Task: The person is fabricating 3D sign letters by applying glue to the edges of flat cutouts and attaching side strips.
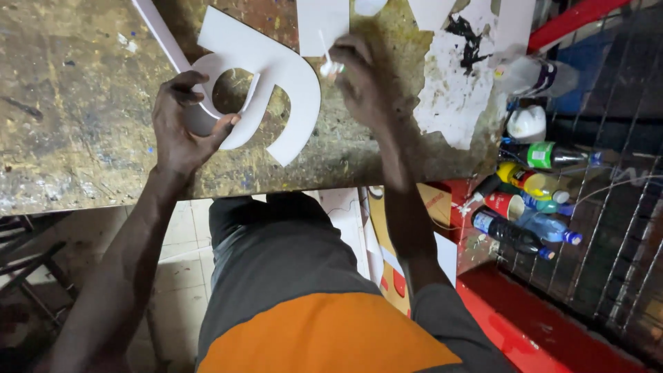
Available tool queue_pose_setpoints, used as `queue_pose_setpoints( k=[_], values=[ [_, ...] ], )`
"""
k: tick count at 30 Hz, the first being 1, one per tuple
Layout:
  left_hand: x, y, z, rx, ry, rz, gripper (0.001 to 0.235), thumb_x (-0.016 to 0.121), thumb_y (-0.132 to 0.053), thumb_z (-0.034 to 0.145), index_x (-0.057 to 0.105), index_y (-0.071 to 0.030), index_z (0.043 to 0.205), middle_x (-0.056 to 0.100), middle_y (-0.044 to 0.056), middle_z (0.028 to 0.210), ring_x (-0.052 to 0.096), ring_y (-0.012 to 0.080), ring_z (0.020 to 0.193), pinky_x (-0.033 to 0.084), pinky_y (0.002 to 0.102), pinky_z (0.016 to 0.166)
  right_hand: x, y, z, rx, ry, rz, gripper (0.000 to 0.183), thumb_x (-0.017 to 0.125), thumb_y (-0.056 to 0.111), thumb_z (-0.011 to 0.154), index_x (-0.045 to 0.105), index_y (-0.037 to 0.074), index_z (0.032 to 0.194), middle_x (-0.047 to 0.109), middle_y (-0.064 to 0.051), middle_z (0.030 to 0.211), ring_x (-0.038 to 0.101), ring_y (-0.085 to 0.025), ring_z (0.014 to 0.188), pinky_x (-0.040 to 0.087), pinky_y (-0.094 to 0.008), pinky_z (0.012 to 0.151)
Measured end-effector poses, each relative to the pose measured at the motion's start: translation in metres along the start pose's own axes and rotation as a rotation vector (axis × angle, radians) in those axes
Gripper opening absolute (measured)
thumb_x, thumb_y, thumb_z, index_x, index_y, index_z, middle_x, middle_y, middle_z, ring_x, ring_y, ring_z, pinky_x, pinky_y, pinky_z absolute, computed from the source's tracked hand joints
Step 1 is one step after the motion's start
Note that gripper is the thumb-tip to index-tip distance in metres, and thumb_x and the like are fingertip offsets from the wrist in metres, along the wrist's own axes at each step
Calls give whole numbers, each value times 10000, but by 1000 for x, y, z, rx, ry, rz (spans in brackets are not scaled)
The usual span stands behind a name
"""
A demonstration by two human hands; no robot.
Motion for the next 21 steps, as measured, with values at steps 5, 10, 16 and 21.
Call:
queue_pose_setpoints(
  k=[5,10,16,21],
  values=[
    [-1,-10,2,41,-25,-61,526,916,-300,1089,509,-7,1248,665,244,1443,665,437,1358,541,577,1100,57,55,-51,235,214,758,483,474,570,1201,608,145,1388,594,-136,1433,646,-290,1263,617,-459,1021],
    [-1,-12,-1,36,-29,-17,554,908,-344,1085,524,24,1238,678,243,1433,683,444,1336,544,566,1062,66,90,-71,167,86,761,669,433,770,1159,683,153,1227,603,-15,1140,585,-170,982,436,-337,888],
    [-2,-20,0,-6,-13,14,584,929,-310,1086,598,45,1411,668,199,1415,643,359,1195,510,494,1020,70,75,-78,277,-74,560,351,501,455,1206,643,148,1300,542,19,892,468,-134,742,376,-301,651],
    [-2,-20,1,-35,-8,-39,547,935,-278,1066,559,19,1328,664,205,1429,651,361,1210,512,494,1011,27,50,-73,192,-269,380,307,499,387,1183,533,162,975,518,-29,933,484,-196,820,435,-353,751]
  ],
)
Point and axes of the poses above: each hand's wrist, its own z-axis towards the middle knuckle, its own x-axis out of the palm, y = z × x, the point moved 8 cm from there along z, towards the middle knuckle
